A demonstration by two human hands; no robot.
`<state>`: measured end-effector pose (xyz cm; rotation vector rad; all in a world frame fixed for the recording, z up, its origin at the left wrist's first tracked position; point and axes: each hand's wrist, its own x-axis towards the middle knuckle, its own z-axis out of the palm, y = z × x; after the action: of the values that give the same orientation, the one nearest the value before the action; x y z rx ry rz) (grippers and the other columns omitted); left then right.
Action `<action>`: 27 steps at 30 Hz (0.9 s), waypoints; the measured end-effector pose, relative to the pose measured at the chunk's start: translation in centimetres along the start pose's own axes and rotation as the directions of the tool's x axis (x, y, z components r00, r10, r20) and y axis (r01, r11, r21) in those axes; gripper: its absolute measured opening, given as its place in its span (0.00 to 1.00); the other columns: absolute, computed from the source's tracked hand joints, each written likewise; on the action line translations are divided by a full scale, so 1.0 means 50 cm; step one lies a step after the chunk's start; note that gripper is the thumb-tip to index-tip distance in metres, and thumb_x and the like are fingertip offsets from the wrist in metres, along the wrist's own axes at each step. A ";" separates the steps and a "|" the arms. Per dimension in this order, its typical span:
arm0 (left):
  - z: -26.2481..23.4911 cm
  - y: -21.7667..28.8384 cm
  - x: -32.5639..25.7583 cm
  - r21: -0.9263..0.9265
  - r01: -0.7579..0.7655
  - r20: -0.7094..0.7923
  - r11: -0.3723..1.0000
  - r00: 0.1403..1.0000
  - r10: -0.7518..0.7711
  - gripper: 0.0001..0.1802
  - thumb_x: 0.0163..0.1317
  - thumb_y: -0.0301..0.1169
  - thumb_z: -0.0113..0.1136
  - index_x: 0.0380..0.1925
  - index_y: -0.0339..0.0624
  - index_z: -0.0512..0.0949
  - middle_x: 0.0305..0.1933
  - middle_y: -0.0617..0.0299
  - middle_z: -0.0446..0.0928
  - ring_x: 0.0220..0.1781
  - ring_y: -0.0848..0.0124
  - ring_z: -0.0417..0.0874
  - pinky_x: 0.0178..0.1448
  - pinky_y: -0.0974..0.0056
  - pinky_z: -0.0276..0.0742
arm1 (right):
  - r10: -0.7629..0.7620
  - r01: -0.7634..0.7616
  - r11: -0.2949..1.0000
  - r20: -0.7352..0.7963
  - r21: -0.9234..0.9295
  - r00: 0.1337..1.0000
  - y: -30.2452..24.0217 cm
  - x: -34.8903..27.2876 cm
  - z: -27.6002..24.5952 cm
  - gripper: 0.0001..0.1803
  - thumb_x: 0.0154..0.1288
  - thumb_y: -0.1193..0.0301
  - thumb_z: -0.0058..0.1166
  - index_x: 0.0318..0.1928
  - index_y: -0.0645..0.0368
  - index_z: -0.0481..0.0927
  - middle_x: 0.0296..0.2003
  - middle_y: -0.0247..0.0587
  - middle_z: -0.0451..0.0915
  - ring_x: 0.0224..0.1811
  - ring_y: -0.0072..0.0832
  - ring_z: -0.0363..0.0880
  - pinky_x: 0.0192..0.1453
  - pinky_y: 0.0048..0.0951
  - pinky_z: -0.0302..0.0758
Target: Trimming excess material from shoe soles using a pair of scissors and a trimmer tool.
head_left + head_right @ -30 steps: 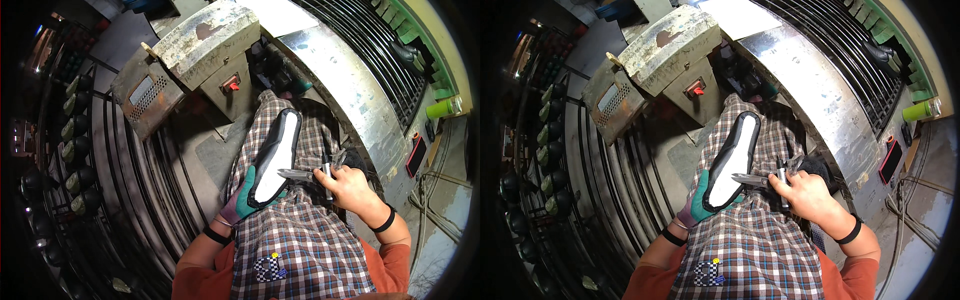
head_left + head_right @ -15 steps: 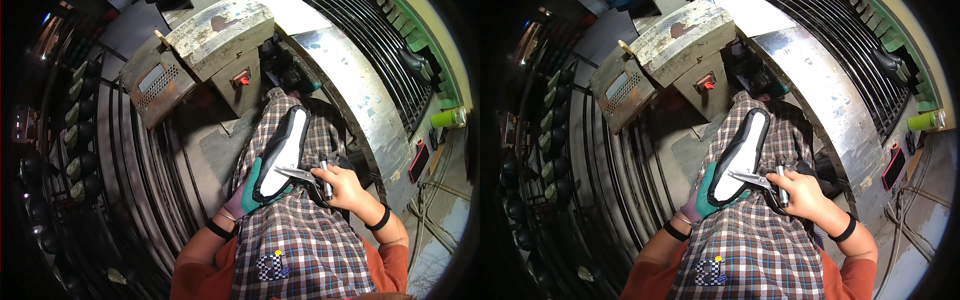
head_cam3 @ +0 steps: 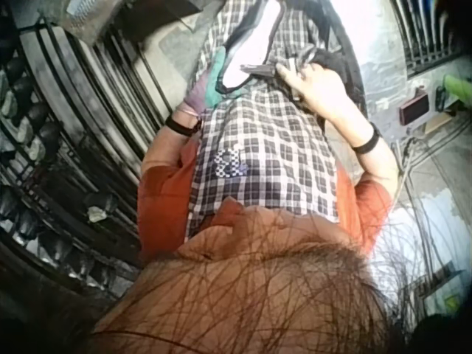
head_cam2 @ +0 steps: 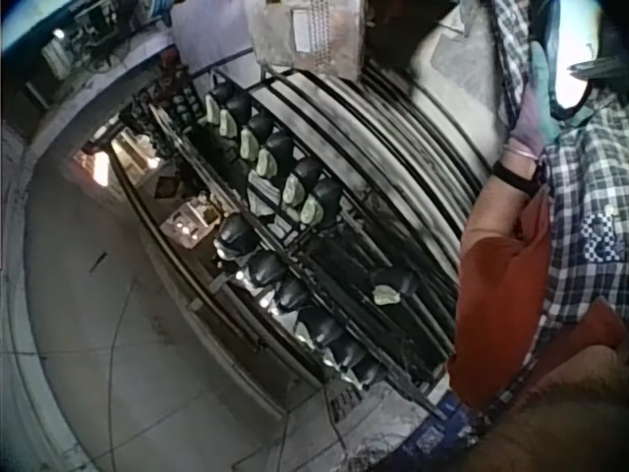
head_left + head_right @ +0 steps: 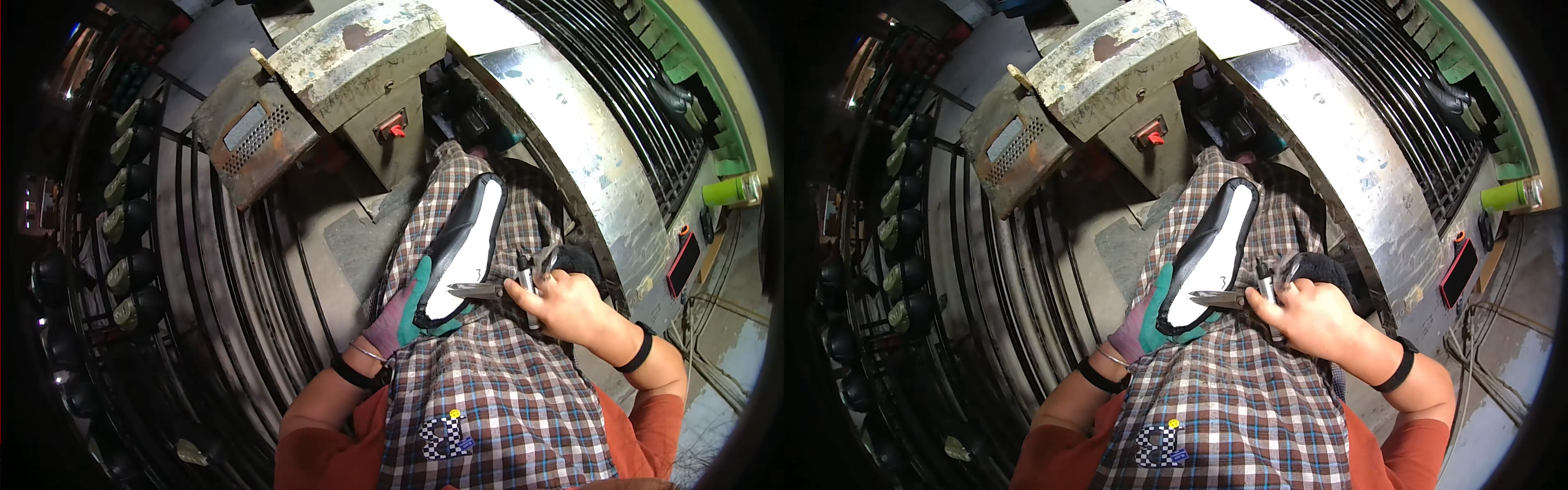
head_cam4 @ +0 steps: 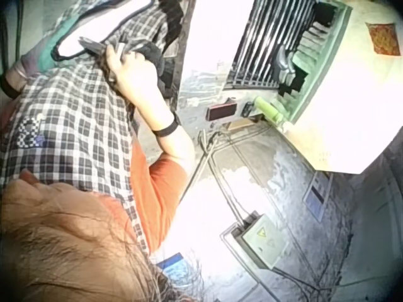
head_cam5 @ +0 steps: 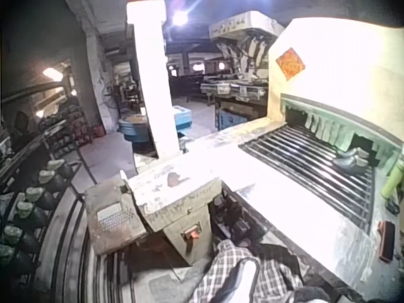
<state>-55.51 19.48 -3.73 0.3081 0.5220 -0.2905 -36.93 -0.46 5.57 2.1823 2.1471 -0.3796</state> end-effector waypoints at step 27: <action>0.045 -0.011 -0.002 0.433 -0.449 -0.083 0.781 0.844 0.531 0.48 0.68 0.31 0.55 0.74 0.51 0.31 0.72 0.54 0.58 0.72 0.68 0.62 0.73 0.62 0.58 | 0.409 0.002 0.111 -0.047 0.994 0.911 -0.018 0.009 0.235 0.25 0.59 0.74 0.65 0.57 0.60 0.73 0.39 0.31 0.76 0.41 0.19 0.74 0.51 0.22 0.71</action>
<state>-54.77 18.17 -1.94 0.8682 0.5586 0.1587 -39.39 -2.47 -5.81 3.2770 1.6747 -2.1554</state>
